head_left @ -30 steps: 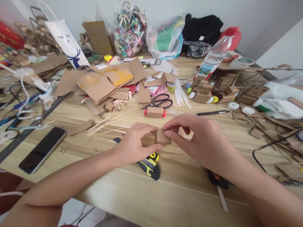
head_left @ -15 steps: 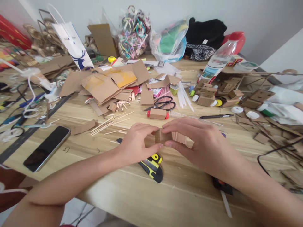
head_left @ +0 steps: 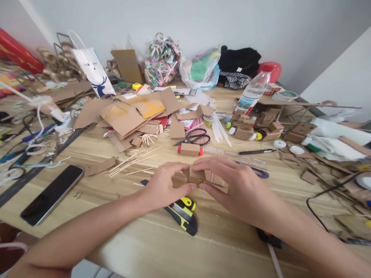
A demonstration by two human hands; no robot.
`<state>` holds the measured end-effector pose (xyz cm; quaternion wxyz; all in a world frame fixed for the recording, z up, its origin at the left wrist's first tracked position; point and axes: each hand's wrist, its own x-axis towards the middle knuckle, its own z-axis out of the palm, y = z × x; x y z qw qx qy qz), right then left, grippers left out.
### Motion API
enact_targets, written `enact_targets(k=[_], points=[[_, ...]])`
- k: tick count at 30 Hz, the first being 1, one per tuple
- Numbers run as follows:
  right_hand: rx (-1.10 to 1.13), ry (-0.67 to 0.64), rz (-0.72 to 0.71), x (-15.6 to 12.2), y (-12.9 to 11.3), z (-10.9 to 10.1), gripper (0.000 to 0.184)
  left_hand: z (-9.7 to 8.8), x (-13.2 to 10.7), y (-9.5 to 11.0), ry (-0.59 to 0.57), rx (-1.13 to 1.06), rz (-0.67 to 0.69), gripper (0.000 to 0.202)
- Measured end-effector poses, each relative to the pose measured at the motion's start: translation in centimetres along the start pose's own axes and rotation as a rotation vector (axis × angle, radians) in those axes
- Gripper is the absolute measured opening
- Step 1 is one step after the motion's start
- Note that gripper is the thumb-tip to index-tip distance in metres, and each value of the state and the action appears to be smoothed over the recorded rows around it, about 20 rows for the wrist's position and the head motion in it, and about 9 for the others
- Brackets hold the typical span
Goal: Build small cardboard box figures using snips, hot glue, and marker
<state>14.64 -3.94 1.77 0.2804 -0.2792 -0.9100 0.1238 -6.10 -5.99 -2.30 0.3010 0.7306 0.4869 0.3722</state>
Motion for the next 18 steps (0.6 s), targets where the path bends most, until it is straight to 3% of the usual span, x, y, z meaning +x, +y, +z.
enact_targets(k=[18], points=[[-0.063,-0.003,-0.029,0.18,-0.58,0.00,0.025,0.14,0.10,0.05,-0.039,-0.212,-0.093,0.025]])
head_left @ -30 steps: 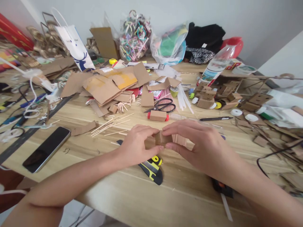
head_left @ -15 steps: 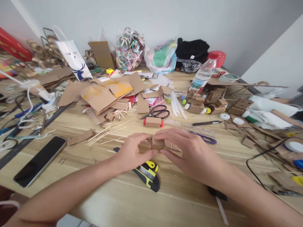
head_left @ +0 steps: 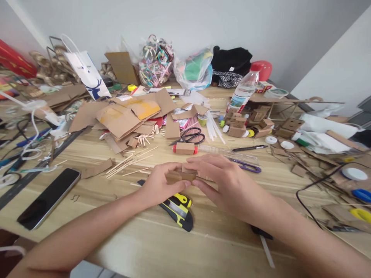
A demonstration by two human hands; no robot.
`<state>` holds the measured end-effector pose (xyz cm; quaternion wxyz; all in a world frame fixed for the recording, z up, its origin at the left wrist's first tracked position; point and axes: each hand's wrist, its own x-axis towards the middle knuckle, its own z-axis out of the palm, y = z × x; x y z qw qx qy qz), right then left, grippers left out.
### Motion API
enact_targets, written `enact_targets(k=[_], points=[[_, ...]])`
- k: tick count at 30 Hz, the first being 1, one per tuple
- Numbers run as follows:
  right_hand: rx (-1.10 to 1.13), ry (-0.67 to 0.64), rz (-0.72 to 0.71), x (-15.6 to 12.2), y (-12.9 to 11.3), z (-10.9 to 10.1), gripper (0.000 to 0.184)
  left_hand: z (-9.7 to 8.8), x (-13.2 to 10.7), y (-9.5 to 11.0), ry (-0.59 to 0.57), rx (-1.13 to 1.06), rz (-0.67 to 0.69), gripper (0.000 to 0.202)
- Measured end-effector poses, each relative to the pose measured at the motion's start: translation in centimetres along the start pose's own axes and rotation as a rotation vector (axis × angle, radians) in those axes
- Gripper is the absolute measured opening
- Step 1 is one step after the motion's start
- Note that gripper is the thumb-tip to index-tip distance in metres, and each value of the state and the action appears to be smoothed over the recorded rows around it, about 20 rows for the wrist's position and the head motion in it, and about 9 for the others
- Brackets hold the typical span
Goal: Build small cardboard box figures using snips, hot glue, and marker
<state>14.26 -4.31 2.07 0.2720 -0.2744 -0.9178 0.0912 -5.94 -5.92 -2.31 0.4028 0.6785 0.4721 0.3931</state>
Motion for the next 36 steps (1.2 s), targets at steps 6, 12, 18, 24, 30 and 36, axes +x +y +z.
enact_targets(k=[6,12,18,24,30,36], points=[[0.026,-0.023,-0.004,-0.1,0.3,-0.7,0.042,-0.6,0.6,-0.7,-0.034,-0.045,-0.069,0.033],[0.121,-0.088,0.002,0.3,0.1,-1.2,0.043,-0.6,0.6,-1.0,-0.060,-0.121,-0.066,0.030],[0.167,-0.060,-0.032,0.4,0.3,-0.8,0.040,-0.5,0.5,-1.0,-0.057,-0.127,-0.051,0.037],[0.201,-0.048,-0.047,0.6,0.2,-0.9,0.040,-0.7,0.6,-1.3,-0.019,-0.088,-0.028,0.037],[0.179,-0.047,-0.053,0.5,0.4,-0.7,0.036,-0.8,0.4,-0.9,-0.011,0.010,-0.021,0.033],[0.127,0.007,-0.003,0.2,1.0,-0.7,0.036,-0.8,0.7,-0.2,0.100,0.112,0.096,0.020]])
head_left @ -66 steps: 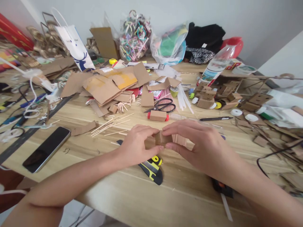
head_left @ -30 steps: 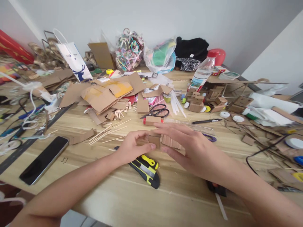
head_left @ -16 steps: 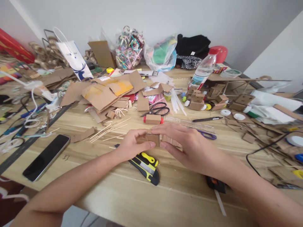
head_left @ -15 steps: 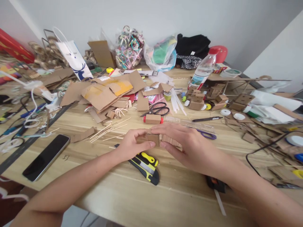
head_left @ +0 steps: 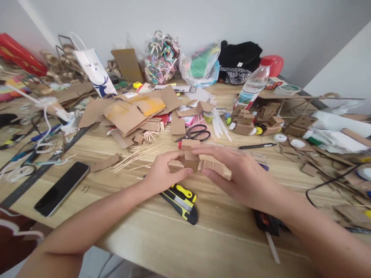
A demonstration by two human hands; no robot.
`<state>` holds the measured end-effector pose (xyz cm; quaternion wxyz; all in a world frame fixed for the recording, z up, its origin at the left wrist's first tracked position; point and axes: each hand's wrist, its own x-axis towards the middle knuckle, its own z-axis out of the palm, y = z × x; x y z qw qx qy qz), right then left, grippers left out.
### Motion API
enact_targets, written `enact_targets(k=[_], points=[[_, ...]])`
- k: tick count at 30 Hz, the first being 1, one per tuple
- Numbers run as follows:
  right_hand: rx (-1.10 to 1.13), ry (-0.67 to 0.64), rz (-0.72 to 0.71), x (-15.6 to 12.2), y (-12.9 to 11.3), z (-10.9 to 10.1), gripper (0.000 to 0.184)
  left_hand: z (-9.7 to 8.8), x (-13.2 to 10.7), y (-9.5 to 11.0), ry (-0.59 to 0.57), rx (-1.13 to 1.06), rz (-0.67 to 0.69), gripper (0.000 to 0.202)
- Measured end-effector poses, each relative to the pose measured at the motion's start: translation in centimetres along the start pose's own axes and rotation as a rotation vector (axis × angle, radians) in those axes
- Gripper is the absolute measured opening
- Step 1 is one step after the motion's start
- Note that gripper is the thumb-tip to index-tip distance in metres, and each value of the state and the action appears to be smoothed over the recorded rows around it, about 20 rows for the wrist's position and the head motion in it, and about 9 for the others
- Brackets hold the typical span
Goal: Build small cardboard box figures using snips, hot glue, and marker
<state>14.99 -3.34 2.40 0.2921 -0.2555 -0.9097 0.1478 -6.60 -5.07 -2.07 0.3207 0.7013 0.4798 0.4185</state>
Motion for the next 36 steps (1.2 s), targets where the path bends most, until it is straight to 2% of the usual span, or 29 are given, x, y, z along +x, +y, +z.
enact_targets(k=[3,6,11,14,20,26,36], points=[[-0.028,0.031,-0.062,0.1,0.1,0.2,0.036,-0.1,0.1,0.2,0.063,0.138,0.079,0.010],[-0.046,0.030,-0.128,0.2,0.3,0.7,0.034,-0.2,0.1,0.4,0.096,0.273,0.140,0.013],[-0.062,0.052,-0.158,0.3,0.8,1.1,0.031,-0.2,0.2,0.5,0.101,0.365,0.197,0.017],[-0.039,0.047,-0.148,0.3,1.0,1.1,0.030,-0.2,0.4,0.4,0.121,0.388,0.208,0.016],[-0.006,0.095,-0.006,0.3,1.7,0.9,0.036,0.0,1.0,0.2,0.197,0.466,0.232,0.016],[-0.090,0.114,-0.112,0.3,2.0,1.2,0.032,0.0,1.1,0.6,0.220,0.554,0.291,0.019],[-0.059,0.106,-0.124,0.4,1.9,1.3,0.021,0.1,0.8,-0.2,0.240,0.648,0.400,0.016]])
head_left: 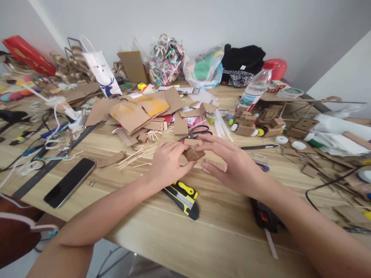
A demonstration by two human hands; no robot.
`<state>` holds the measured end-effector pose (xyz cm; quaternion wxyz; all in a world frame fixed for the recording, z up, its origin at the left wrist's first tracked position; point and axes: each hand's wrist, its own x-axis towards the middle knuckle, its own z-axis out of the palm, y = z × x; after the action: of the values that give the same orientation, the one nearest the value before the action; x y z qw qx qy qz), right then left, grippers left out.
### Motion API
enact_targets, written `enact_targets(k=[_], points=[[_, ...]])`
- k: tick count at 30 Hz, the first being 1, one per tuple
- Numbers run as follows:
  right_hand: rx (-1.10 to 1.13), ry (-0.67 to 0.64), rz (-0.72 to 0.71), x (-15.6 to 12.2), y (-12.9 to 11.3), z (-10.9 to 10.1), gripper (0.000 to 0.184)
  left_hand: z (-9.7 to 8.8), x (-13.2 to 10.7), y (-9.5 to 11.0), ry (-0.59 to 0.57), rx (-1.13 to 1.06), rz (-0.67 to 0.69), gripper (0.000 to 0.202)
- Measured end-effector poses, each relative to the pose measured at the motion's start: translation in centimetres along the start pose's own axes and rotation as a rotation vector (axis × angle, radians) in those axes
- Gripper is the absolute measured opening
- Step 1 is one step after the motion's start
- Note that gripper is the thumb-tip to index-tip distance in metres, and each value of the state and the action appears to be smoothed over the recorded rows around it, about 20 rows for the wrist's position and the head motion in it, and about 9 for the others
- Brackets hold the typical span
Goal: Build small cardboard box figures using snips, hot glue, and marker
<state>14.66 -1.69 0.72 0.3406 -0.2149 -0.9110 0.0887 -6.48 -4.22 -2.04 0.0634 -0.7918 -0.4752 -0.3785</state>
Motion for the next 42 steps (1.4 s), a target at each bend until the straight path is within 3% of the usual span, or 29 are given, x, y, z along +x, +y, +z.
enact_targets(k=[17,29,33,38,42], points=[[-0.042,-0.039,0.038,-0.5,-0.4,0.1,0.029,-0.8,0.2,0.5,-0.044,-0.094,-0.096,0.011],[0.058,-0.077,0.036,0.1,-0.7,-0.3,0.029,-0.1,0.1,0.3,-0.208,-0.572,-0.348,0.017],[0.127,-0.081,0.065,0.3,-0.8,-0.6,0.024,0.0,0.1,0.3,-0.212,-0.590,-0.326,0.018],[0.239,0.008,0.179,0.3,-1.1,-0.2,0.008,-0.2,0.2,0.8,-0.201,-0.548,-0.284,0.014],[0.259,0.087,0.260,0.2,-1.5,0.5,0.007,-0.6,0.4,1.1,-0.182,-0.456,-0.232,0.011]])
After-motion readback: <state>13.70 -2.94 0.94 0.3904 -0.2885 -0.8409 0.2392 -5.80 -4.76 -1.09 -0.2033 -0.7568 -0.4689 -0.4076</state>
